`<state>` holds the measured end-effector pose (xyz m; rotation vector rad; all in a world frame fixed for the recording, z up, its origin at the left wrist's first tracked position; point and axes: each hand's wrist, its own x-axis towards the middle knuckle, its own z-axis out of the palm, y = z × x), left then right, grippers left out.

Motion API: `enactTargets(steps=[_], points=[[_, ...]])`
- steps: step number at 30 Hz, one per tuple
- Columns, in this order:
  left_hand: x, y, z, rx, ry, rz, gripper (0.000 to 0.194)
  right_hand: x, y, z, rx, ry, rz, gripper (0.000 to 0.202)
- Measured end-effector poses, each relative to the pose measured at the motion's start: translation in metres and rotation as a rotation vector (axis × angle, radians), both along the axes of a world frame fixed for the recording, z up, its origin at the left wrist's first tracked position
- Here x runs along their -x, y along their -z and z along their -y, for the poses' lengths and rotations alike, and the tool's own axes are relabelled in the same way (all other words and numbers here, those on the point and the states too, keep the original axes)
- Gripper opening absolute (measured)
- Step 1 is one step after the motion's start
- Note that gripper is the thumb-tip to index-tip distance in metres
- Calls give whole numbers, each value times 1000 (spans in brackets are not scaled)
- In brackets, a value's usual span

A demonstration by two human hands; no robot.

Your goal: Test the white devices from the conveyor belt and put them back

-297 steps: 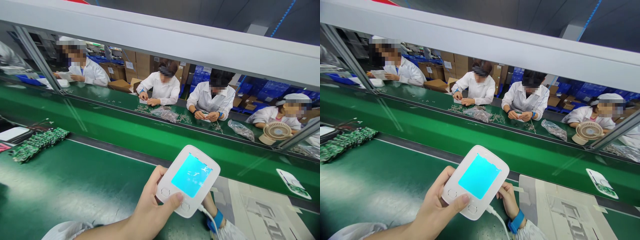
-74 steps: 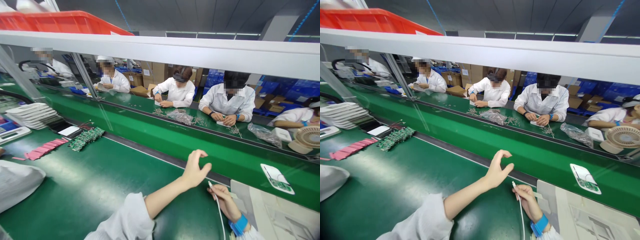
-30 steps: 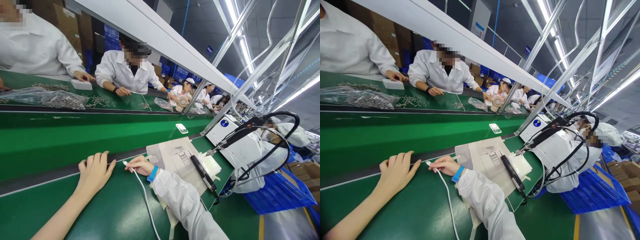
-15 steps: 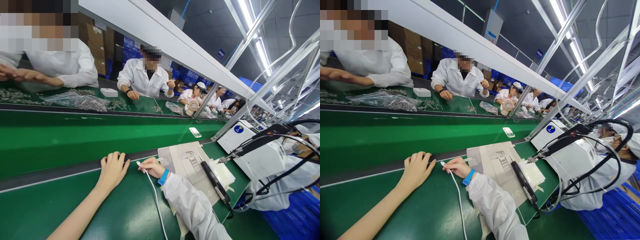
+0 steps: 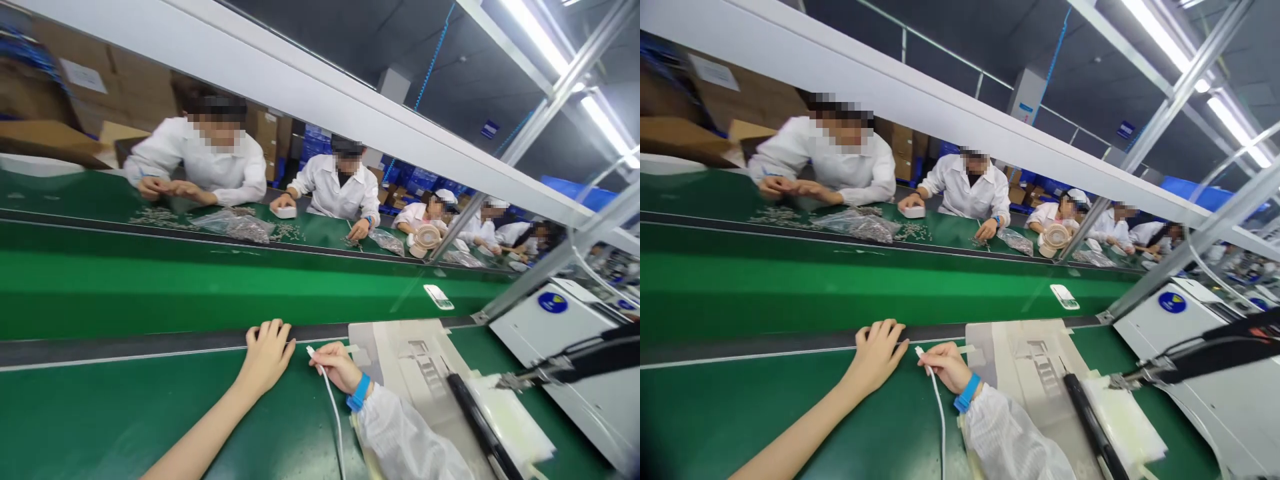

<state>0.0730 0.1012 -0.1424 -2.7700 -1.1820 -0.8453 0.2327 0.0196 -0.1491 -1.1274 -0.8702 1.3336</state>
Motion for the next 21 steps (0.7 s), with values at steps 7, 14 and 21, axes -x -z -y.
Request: enactTargets(steps=[7,14,21], points=[[6,-4,6,27,-31,32,25,5,1,4,-27,19,-25,16],[8,-6,10,61,-14,81,17,4,2,7,3,40,-13,16],[9,-8,11,78,7,48,22,4,2,5,25,8,-36,21]])
